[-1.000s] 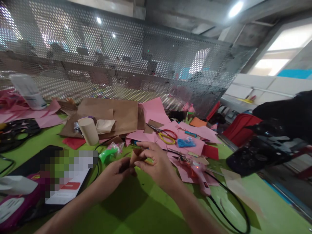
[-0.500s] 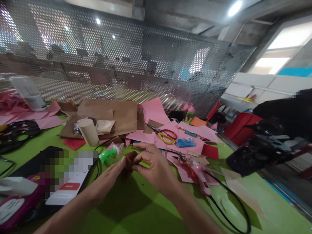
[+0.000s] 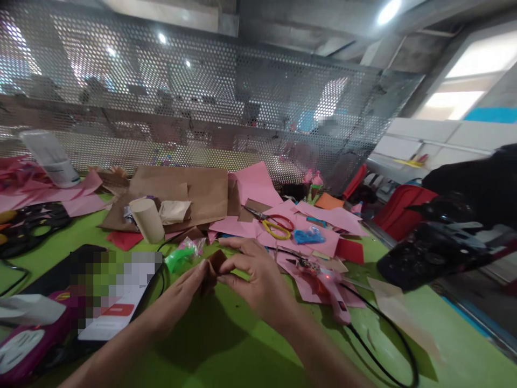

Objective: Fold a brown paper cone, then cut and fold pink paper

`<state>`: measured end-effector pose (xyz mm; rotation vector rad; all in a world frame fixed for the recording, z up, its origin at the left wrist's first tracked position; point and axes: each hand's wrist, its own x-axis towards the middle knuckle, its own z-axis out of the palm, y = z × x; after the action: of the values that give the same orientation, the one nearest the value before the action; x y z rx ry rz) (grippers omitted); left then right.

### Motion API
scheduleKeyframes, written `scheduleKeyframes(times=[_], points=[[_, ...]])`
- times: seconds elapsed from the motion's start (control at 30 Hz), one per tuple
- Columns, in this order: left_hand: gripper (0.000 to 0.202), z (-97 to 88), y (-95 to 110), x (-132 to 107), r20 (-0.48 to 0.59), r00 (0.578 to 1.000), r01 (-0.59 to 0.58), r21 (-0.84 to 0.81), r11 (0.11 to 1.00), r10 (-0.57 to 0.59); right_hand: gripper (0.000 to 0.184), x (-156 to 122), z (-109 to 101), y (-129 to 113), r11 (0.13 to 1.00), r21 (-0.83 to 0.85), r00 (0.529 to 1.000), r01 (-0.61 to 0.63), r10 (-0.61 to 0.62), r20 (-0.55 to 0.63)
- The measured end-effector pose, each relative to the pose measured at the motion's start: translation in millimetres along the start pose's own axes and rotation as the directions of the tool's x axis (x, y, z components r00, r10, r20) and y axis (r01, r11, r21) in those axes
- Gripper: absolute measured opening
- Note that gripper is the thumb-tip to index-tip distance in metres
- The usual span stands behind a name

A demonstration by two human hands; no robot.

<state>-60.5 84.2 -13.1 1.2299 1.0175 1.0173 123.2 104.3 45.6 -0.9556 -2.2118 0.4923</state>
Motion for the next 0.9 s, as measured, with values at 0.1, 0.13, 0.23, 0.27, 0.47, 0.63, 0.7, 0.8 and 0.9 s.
scheduleKeyframes(times=[0.1,0.13,0.23,0.27,0.47,0.63,0.7,0.8,0.9], points=[[0.050,0.7,0,0,0.006,1.000,0.006,-0.006,1.000,-0.006,0.007,0,1,-1,1.000,-0.002,1.000,-0.001,0.001,-0.012],[0.049,0.7,1,0,0.003,1.000,0.011,-0.005,1.000,-0.011,0.006,0,1,-1,1.000,-0.003,1.000,0.000,0.000,-0.018],[0.049,0.0,2,-1,-0.010,1.000,0.009,0.018,1.000,-0.009,0.005,0,2,-2,1.000,-0.020,1.000,0.002,-0.002,-0.015],[0.048,-0.2,2,-1,-0.015,1.000,-0.001,0.029,1.000,0.001,0.006,0,2,-3,1.000,-0.030,1.000,0.007,-0.007,-0.014],[0.051,-1.2,0,-1,-0.002,1.000,0.015,0.039,0.999,-0.015,0.005,1,5,-5,0.996,-0.067,0.997,0.050,-0.054,-0.056],[0.052,-0.6,8,-3,0.054,0.998,-0.009,-0.004,1.000,0.010,0.009,0,11,-5,0.990,-0.130,0.999,0.048,-0.051,-0.017],[0.053,0.1,11,-4,0.076,0.997,0.006,-0.021,1.000,-0.004,0.012,0,13,-5,0.990,-0.134,0.999,0.038,-0.041,-0.016],[0.055,0.9,12,-4,0.080,0.997,0.019,-0.038,0.999,-0.016,0.014,-1,15,-5,0.990,-0.135,0.999,0.039,-0.042,-0.020],[0.053,1.6,11,-4,0.091,0.996,0.012,-0.071,0.997,-0.005,0.014,0,16,-6,0.990,-0.135,0.999,0.038,-0.041,-0.020]])
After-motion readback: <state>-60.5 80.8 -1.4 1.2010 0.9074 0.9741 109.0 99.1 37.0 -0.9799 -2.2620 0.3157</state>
